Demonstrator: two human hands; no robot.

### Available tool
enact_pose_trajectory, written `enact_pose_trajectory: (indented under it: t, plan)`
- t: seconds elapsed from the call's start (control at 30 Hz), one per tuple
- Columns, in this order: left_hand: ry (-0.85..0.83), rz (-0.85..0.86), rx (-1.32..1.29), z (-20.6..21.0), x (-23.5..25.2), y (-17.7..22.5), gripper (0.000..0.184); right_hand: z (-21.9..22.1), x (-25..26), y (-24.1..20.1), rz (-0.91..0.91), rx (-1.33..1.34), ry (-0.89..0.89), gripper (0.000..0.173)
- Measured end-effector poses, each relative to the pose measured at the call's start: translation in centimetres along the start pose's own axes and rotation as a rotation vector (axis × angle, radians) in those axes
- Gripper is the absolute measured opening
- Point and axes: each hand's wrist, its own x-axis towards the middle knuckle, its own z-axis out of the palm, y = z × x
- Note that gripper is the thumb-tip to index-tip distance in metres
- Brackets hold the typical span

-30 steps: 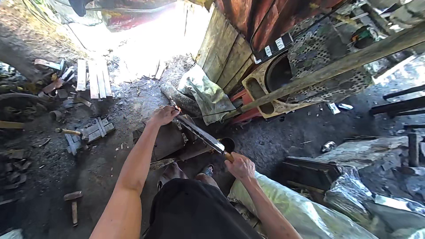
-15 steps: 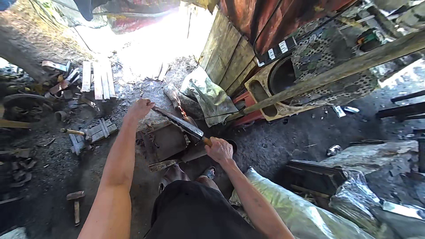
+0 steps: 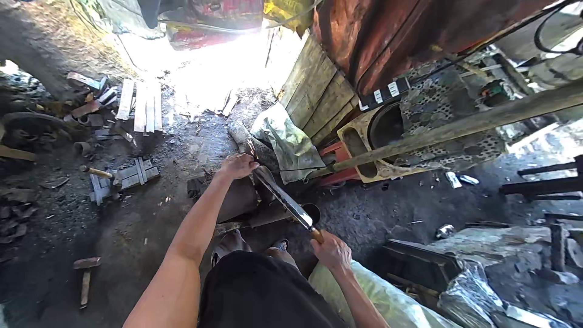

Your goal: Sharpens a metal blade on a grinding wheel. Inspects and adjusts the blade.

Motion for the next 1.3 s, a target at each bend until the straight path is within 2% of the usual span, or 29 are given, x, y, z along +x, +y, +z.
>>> enact_pose_trajectory:
  t: [0.17, 0.37, 0.47, 0.6, 0.9, 1.03, 1.13, 1.3]
  plan:
    - [0.036, -0.017, -0.049, -0.6, 0.1, -1.9, 0.048, -0.4, 1.2, -2.6, -0.025, 0.009, -0.009, 0.033]
    - [0.096, -0.189, -0.02, -5.7, -0.8, -7.3, 0.051, -2.0, 5.4, -9.3, -0.115, 0.01, -0.018, 0.038]
    - [0.073, -0.256, 0.012, -7.6, -1.0, -9.1, 0.053, -2.3, 6.8, -11.0, -0.161, 0.012, 0.016, 0.037]
    - [0.072, -0.245, -0.008, -7.0, -0.8, -8.7, 0.053, -2.3, 6.4, -10.1, -0.147, -0.001, 0.019, 0.039]
    - [0.025, -0.041, 0.012, -1.6, -0.2, -1.3, 0.049, -0.1, 1.3, -2.0, -0.025, -0.004, 0.036, 0.033]
    - [-0.023, 0.028, 0.041, 0.3, 0.0, 0.3, 0.047, 0.5, 0.2, 0.5, -0.008, -0.007, 0.031, 0.031]
    - [-0.011, 0.03, 0.033, 0.4, 0.2, -0.6, 0.049, 0.3, 0.7, -0.2, -0.025, -0.016, 0.039, 0.031]
    - [0.089, -0.071, 0.002, -2.5, -0.4, -4.5, 0.05, -1.0, 4.2, -5.1, -0.086, 0.002, -0.011, 0.034]
